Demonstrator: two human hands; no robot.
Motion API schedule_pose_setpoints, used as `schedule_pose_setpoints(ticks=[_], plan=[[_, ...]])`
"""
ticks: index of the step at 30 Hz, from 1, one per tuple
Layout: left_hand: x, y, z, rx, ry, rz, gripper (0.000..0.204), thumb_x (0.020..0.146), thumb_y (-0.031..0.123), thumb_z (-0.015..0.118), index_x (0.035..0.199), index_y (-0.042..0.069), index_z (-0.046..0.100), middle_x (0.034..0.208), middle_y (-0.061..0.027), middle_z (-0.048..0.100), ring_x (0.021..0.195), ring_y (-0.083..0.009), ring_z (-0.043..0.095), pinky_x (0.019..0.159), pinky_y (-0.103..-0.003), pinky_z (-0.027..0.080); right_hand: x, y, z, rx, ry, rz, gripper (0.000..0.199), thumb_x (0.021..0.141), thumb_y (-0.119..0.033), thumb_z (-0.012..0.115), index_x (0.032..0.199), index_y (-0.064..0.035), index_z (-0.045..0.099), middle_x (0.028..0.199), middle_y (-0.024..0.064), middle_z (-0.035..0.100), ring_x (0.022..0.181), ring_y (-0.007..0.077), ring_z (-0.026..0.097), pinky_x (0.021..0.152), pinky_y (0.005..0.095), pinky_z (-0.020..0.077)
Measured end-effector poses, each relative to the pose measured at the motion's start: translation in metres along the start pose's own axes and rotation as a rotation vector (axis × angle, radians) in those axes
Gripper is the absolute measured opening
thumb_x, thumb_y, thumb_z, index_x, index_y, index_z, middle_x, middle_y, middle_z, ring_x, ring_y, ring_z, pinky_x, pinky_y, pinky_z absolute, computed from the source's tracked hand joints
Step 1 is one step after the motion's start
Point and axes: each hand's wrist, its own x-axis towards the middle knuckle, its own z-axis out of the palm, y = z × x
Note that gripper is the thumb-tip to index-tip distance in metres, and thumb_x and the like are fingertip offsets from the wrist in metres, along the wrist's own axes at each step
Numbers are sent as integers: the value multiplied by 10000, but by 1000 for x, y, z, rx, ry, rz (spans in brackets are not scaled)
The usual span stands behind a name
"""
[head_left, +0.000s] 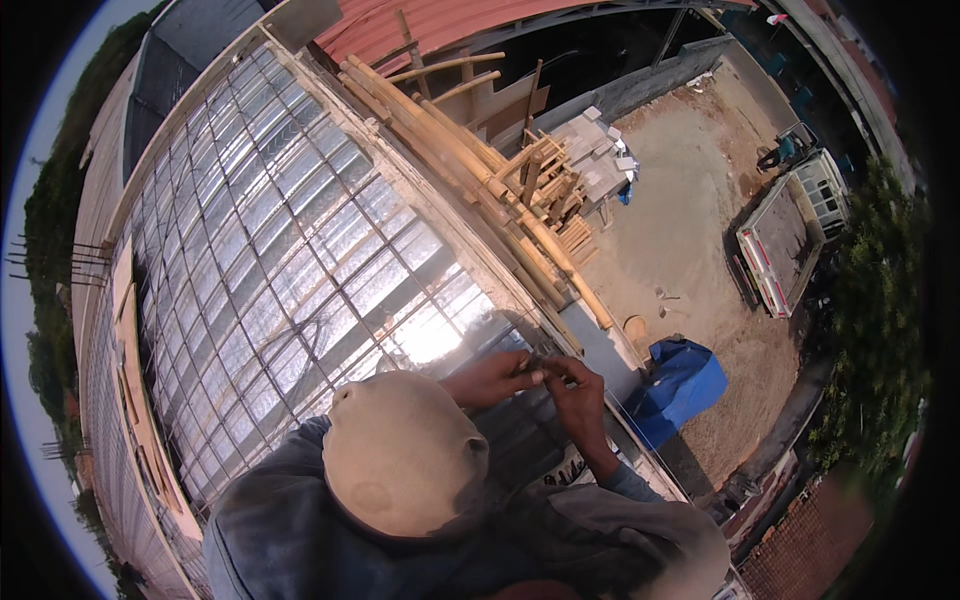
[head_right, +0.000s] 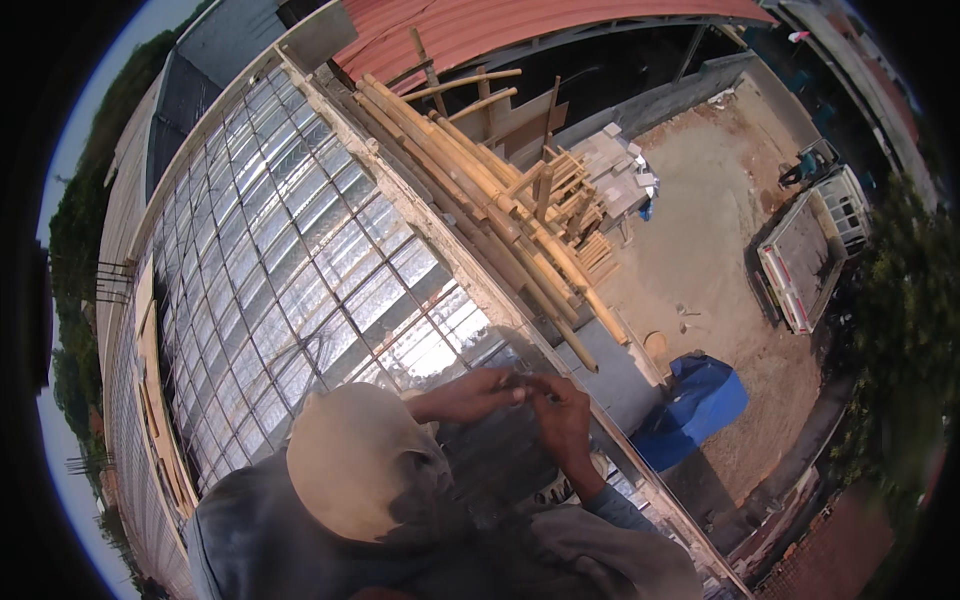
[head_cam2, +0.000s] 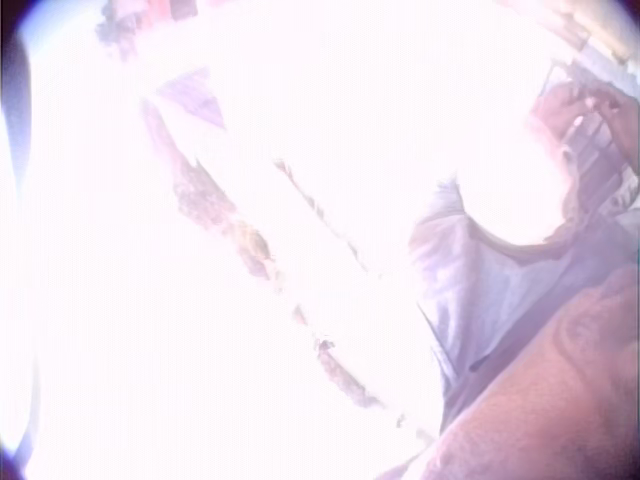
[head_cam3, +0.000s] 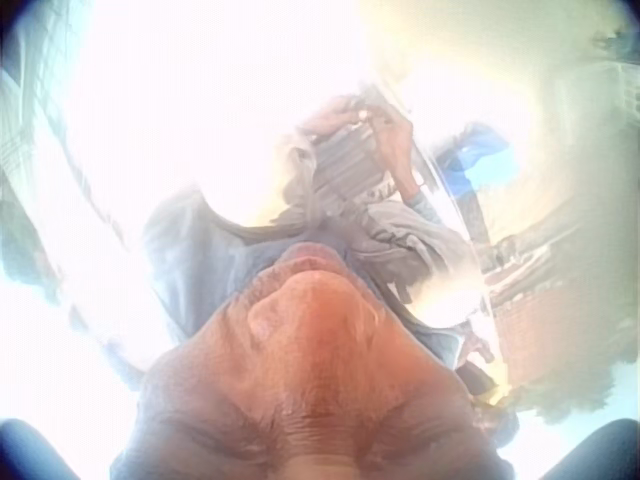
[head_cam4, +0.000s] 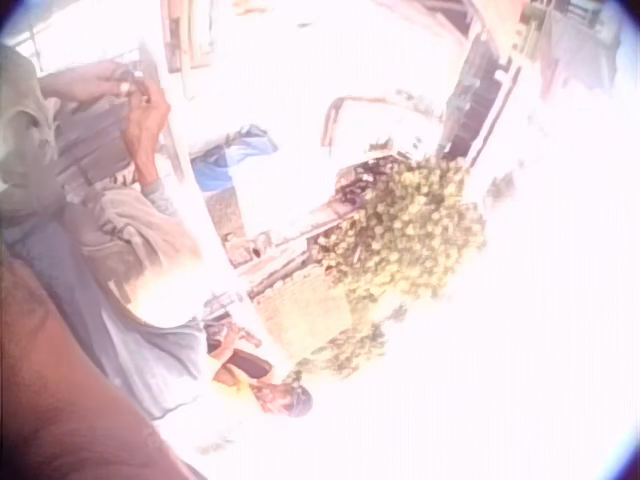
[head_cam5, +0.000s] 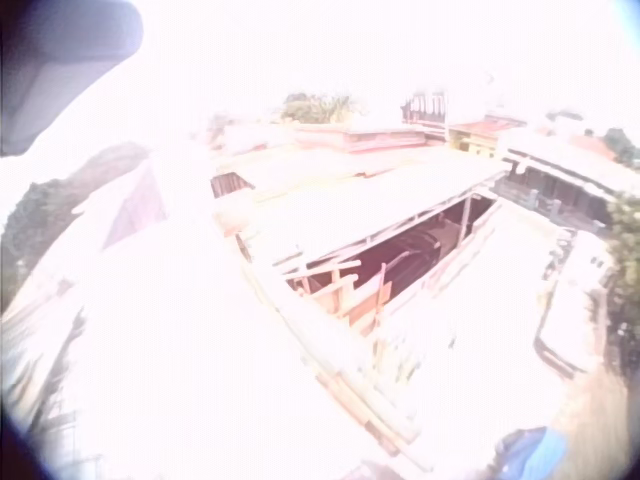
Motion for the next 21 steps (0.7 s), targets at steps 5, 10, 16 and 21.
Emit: schedule_pose_setpoints(ticks=[5,10,16,21], plan=[[-5,25,-2,-60,-49,-46,365,1135,319,543,1309,6,610,1077,-88,679,986,-182,621,913,-392,511,11,-14,-10,-113,19,-160,201,940,-67,753,1130,-18,795,1040,134,788,940,197,732,853,352,566],[0,12,7,-123,-99,-78,373,1108,264,577,1387,17,586,1115,-113,681,1082,-214,640,1016,-393,499,12,-13,-12,38,5,-108,200,968,-91,712,1136,-15,790,1015,133,784,930,218,734,841,361,564],[7,13,9,-8,-86,68,361,1105,292,595,1332,12,612,1085,-94,667,1046,-209,631,989,-380,497,8,-13,-16,74,39,-142,213,960,-124,740,1137,-11,782,1019,119,784,949,199,730,850,360,560],[2,17,6,-93,-68,-39,336,1119,312,589,1282,27,659,1050,-44,680,1018,-160,636,927,-337,502,8,1,-11,250,-27,-8,340,1020,-209,746,1280,9,713,1127,129,763,1066,189,706,967,367,552]])
